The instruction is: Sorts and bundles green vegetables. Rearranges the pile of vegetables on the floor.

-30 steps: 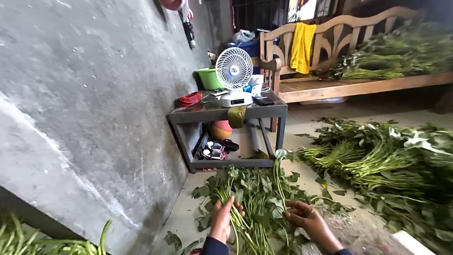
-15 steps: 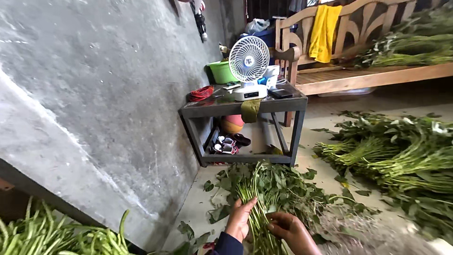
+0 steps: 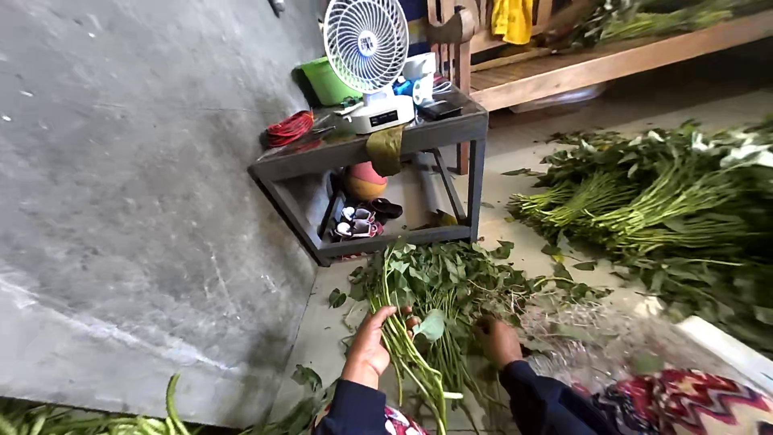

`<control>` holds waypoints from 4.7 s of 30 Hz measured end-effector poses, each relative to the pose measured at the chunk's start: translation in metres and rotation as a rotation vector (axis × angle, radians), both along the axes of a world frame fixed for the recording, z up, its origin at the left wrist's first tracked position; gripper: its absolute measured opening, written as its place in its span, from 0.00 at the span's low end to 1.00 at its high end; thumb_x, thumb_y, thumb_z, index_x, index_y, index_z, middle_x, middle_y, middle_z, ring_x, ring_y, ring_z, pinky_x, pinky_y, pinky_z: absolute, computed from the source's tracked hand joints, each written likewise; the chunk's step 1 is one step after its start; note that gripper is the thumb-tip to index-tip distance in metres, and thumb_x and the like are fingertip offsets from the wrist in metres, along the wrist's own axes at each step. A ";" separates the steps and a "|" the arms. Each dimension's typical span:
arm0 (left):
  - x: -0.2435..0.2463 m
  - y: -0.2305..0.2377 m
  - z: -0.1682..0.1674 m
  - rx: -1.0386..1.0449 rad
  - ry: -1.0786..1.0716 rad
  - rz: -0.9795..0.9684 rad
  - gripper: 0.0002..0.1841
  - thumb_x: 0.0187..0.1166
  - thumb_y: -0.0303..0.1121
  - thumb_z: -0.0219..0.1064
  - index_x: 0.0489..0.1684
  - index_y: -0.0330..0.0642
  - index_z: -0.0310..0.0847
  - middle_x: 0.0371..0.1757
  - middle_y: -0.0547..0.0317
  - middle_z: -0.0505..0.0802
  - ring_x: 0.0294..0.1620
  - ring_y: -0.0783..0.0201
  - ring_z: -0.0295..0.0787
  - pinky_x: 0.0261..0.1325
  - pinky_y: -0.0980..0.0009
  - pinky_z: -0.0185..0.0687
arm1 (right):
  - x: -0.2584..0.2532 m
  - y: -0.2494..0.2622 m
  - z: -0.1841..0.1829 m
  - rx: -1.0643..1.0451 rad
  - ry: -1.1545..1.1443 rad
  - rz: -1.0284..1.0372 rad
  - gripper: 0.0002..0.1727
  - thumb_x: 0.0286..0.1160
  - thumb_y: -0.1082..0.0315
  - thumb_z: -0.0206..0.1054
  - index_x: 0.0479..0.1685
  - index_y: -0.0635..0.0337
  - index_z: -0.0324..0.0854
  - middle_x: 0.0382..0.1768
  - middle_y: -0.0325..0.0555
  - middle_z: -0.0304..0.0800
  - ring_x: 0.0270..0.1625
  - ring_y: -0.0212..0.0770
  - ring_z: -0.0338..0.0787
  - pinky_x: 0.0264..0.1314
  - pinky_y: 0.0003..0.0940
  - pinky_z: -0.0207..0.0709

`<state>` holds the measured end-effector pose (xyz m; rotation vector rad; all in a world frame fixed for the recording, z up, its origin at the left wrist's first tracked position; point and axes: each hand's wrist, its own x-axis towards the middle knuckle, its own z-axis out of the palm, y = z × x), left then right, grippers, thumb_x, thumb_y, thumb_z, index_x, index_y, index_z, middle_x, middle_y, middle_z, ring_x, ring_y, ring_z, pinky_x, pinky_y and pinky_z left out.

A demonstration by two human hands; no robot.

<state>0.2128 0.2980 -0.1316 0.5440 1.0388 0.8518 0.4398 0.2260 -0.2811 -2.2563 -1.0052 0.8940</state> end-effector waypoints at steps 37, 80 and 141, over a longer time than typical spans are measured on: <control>0.006 -0.013 -0.012 0.461 0.232 -0.048 0.19 0.81 0.34 0.71 0.64 0.31 0.80 0.51 0.48 0.93 0.51 0.62 0.92 0.59 0.63 0.89 | -0.079 0.014 0.158 0.348 0.053 0.507 0.41 0.75 0.66 0.71 0.92 0.51 0.60 0.48 0.56 0.91 0.48 0.54 0.92 0.60 0.56 0.83; -0.003 0.003 -0.014 0.299 0.190 0.147 0.16 0.88 0.28 0.60 0.67 0.27 0.69 0.36 0.40 0.91 0.28 0.51 0.93 0.33 0.59 0.94 | 0.058 -0.034 0.081 0.381 0.412 0.053 0.10 0.78 0.67 0.71 0.51 0.62 0.88 0.41 0.45 0.94 0.42 0.37 0.91 0.48 0.37 0.86; 0.002 0.001 -0.018 0.263 0.108 0.089 0.16 0.83 0.19 0.62 0.67 0.28 0.70 0.40 0.40 0.92 0.35 0.51 0.94 0.39 0.58 0.94 | 0.052 -0.022 -0.039 0.279 0.364 -0.660 0.18 0.76 0.63 0.73 0.59 0.67 0.86 0.49 0.61 0.93 0.48 0.55 0.94 0.57 0.57 0.85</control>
